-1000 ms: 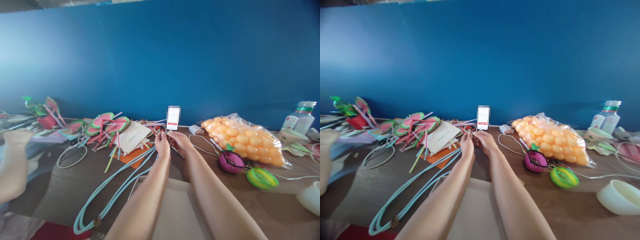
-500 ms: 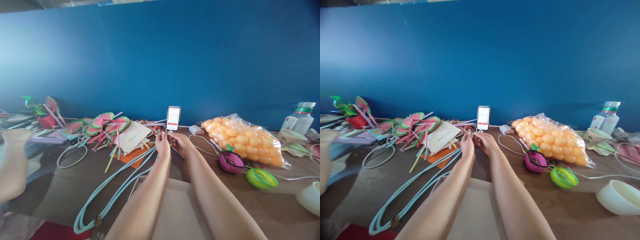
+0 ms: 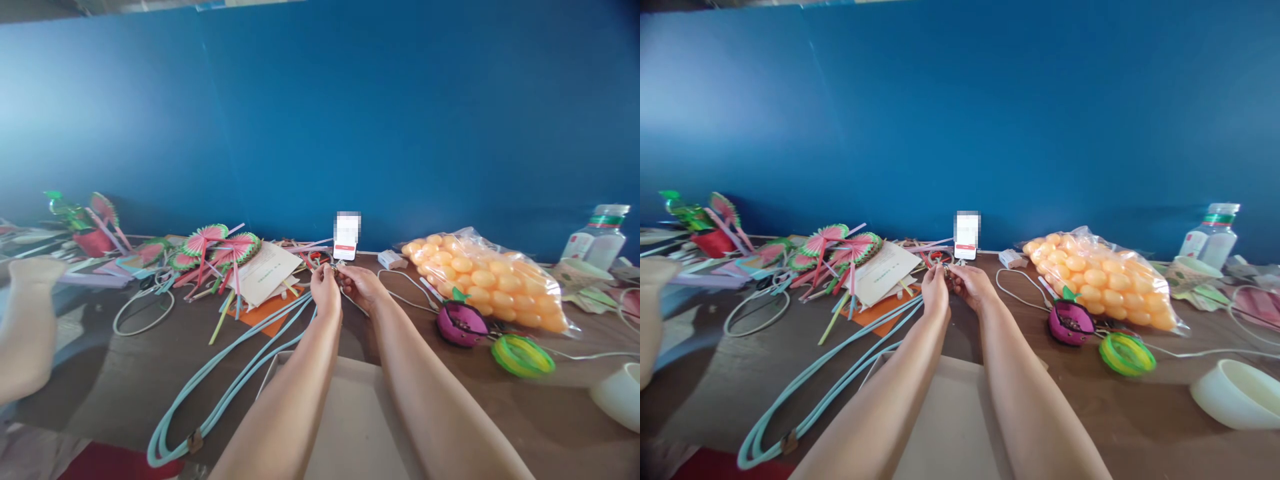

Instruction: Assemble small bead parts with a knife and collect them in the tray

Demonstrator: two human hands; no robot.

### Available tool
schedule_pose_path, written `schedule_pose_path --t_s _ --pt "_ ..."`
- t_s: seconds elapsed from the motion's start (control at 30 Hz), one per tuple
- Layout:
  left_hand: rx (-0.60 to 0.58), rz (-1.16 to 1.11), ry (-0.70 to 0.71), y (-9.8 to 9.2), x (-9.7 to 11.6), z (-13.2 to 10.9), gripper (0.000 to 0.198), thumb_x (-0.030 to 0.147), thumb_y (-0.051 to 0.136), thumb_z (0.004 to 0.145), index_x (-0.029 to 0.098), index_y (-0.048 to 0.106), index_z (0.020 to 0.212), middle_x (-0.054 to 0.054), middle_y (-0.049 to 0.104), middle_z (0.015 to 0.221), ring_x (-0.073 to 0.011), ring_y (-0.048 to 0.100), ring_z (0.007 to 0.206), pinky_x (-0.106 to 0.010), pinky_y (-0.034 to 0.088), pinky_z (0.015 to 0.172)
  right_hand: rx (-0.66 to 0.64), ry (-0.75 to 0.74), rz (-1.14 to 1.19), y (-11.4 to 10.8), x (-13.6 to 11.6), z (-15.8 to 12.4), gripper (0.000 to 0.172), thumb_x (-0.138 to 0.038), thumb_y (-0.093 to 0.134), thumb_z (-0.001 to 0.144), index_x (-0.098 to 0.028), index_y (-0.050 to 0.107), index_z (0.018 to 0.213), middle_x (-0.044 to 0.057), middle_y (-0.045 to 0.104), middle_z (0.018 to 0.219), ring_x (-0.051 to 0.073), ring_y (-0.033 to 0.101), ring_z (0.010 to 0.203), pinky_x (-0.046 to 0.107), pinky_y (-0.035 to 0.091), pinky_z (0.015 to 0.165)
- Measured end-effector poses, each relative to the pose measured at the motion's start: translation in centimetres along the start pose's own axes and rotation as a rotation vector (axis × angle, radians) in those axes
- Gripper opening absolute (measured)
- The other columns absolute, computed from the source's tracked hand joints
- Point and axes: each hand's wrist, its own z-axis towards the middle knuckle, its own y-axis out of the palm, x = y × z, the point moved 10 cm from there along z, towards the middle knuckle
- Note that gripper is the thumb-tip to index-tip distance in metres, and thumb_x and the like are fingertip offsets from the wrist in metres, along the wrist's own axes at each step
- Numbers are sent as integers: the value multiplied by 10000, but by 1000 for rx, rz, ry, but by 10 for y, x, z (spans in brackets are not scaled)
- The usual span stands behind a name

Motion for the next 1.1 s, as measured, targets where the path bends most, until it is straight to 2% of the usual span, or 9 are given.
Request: schedule_pose_path --t_s 0.37,0.77,1.1 --pt "-12 25 30 0 1 2 195 297 577 819 132 615 915 -20 585 718 -118 539 591 -257 444 592 -10 -42 -19 1 -2 1 290 -269 857 558 -132 606 606 -26 521 534 46 400 476 177 336 414" --pt "-3 34 21 0 3 -1 183 305 607 809 142 622 891 -36 614 736 -144 588 634 -275 471 624 -3 -76 -43 1 -5 -1 333 -320 868 521 -131 610 617 -31 514 550 45 398 487 183 326 423" --pt "-4 16 15 0 2 -1 198 321 612 808 139 600 886 -15 582 697 -122 549 587 -257 446 593 -21 -65 -40 2 -3 0 337 -324 863 515 -128 612 624 -34 506 555 38 388 483 171 329 416"
